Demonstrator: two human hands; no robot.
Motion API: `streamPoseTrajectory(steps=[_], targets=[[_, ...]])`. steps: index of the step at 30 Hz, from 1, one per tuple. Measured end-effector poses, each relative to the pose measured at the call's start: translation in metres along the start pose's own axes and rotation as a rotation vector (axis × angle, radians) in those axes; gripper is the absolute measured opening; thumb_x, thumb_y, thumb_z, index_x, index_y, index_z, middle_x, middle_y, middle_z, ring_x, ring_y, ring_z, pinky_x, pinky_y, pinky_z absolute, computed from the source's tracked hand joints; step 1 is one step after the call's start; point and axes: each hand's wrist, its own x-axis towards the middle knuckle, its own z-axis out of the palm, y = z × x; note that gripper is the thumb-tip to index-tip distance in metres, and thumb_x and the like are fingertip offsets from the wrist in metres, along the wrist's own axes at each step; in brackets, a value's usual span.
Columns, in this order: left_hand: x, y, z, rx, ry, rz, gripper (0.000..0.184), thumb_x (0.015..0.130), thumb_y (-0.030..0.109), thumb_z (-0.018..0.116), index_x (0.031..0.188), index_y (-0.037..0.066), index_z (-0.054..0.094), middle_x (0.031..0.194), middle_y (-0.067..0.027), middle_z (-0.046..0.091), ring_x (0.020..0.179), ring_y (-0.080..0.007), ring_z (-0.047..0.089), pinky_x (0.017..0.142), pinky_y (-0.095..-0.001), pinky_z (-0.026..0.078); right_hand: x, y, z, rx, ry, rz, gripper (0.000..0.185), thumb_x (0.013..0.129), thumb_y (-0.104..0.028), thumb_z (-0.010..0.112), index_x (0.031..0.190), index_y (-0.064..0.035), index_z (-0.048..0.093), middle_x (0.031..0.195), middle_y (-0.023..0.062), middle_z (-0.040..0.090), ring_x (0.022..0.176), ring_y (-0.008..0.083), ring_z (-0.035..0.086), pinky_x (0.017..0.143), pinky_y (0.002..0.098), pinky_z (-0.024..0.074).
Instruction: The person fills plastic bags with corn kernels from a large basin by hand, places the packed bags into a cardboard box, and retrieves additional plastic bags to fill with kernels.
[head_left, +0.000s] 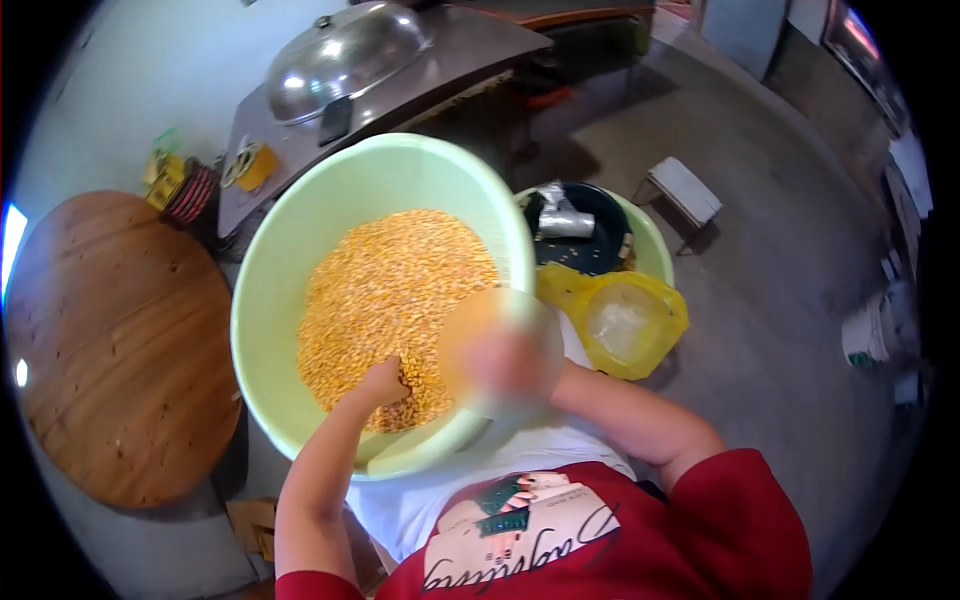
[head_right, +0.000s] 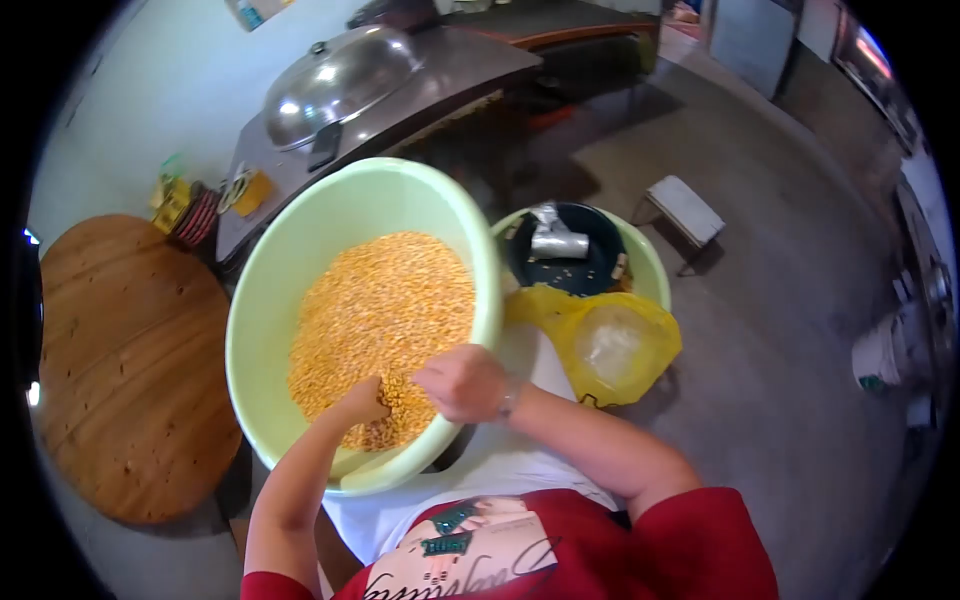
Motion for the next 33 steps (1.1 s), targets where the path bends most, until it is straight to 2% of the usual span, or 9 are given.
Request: streamPoseTrajectory(steps=[9, 13, 14, 18, 20, 23, 28, 32, 33], targets=[[-0.04, 0.069, -0.02, 0.024, 0.132, 0.225, 0.022, 0.07, 0.03, 0.06, 0.072, 0.009, 0.065, 0.074, -0.0111, 0.063, 0.073, -0.028, 0.06, 0.067, -0.038, 0.047, -0.032, 0.013, -0.04, 0.264, 0.338, 0.274, 0.017, 0.065, 0.01, 0.049, 0.073, -0.0003, 0.058, 0.071, 0.0112, 0.058, 0.063, 0.0218, 0.058, 0.056, 0.0288, 0.0463], [-0.056, 0.09, -0.02, -0.099, 0.484, 0.42, 0.028, 0.072, 0.023, 0.06, 0.095, 0.008, 0.06, 0.071, -0.0142, 0.062, 0.072, -0.0292, 0.06, 0.067, -0.0396, 0.047, -0.098, 0.08, -0.075, 0.475, 0.404, 0.949, 0.016, 0.07, 0.006, 0.047, 0.074, 0.0001, 0.061, 0.067, 0.0067, 0.06, 0.057, 0.0141, 0.058, 0.053, 0.0245, 0.0477], [-0.059, 0.1, -0.03, -0.204, 0.254, 0.253, 0.036, 0.072, 0.021, 0.061, 0.104, 0.007, 0.055, 0.078, -0.0168, 0.062, 0.076, -0.0295, 0.06, 0.068, -0.0397, 0.047, -0.124, 0.106, -0.08, 0.586, 0.426, 1.16, 0.016, 0.071, 0.006, 0.047, 0.073, 0.0002, 0.061, 0.067, 0.0068, 0.06, 0.056, 0.0139, 0.057, 0.052, 0.0239, 0.0479], [-0.041, 0.098, -0.02, -0.23, 0.217, 0.252, 0.04, 0.071, 0.02, 0.062, 0.108, 0.006, 0.054, 0.086, -0.0169, 0.062, 0.078, -0.0292, 0.06, 0.07, -0.0376, 0.047, -0.254, 0.181, -0.08, 0.362, 0.338, 1.661, 0.015, 0.071, 0.002, 0.053, 0.082, -0.0008, 0.064, 0.066, 0.0076, 0.059, 0.053, 0.0162, 0.058, 0.049, 0.0253, 0.0482], [-0.023, 0.076, 0.0, -0.2, 0.344, 0.317, 0.04, 0.071, 0.02, 0.063, 0.107, 0.006, 0.055, 0.089, -0.0168, 0.062, 0.079, -0.0284, 0.06, 0.071, -0.0363, 0.048, -0.321, 0.203, -0.064, 0.064, 0.082, 1.723, 0.029, 0.07, -0.002, 0.061, 0.1, -0.0032, 0.06, 0.075, 0.0098, 0.06, 0.057, 0.0173, 0.056, 0.045, 0.0273, 0.047], [-0.024, 0.071, -0.005, -0.361, 0.275, 0.149, 0.039, 0.071, 0.022, 0.063, 0.105, 0.006, 0.057, 0.088, -0.0153, 0.063, 0.079, -0.0271, 0.061, 0.072, -0.0357, 0.048, -0.384, 0.212, -0.028, -0.283, 0.101, 1.701, 0.054, 0.061, -0.006, 0.067, 0.114, -0.0066, 0.054, 0.096, 0.0165, 0.06, 0.068, 0.0239, 0.06, 0.063, 0.0311, 0.0507], [-0.019, 0.061, 0.0, -0.345, 0.225, 0.168, 0.036, 0.073, 0.022, 0.061, 0.104, 0.005, 0.058, 0.087, -0.0151, 0.063, 0.078, -0.0269, 0.061, 0.072, -0.0355, 0.048, -0.336, 0.186, 0.0, 0.162, 0.318, 1.849, 0.063, 0.06, -0.012, 0.069, 0.12, -0.0085, 0.049, 0.112, 0.0196, 0.055, 0.096, 0.0259, 0.056, 0.085, 0.0301, 0.0432], [-0.021, 0.067, -0.005, -0.296, 0.184, 0.173, 0.034, 0.074, 0.021, 0.06, 0.103, 0.004, 0.058, 0.085, -0.0161, 0.062, 0.077, -0.0269, 0.061, 0.071, -0.0356, 0.048, -0.375, 0.218, 0.05, 0.008, -0.411, 1.388, 0.048, 0.069, -0.016, 0.062, 0.115, -0.006, 0.053, 0.11, 0.0185, 0.057, 0.098, 0.0261, 0.057, 0.085, 0.0304, 0.043], [-0.02, 0.066, -0.003, -0.315, 0.194, 0.182, 0.034, 0.074, 0.021, 0.06, 0.102, 0.004, 0.058, 0.086, -0.0165, 0.062, 0.077, -0.0271, 0.061, 0.07, -0.0358, 0.048, -0.364, 0.212, 0.046, 0.083, -0.461, 1.477, 0.046, 0.07, -0.016, 0.06, 0.114, -0.0056, 0.054, 0.109, 0.0185, 0.057, 0.098, 0.0268, 0.057, 0.085, 0.0305, 0.043]])
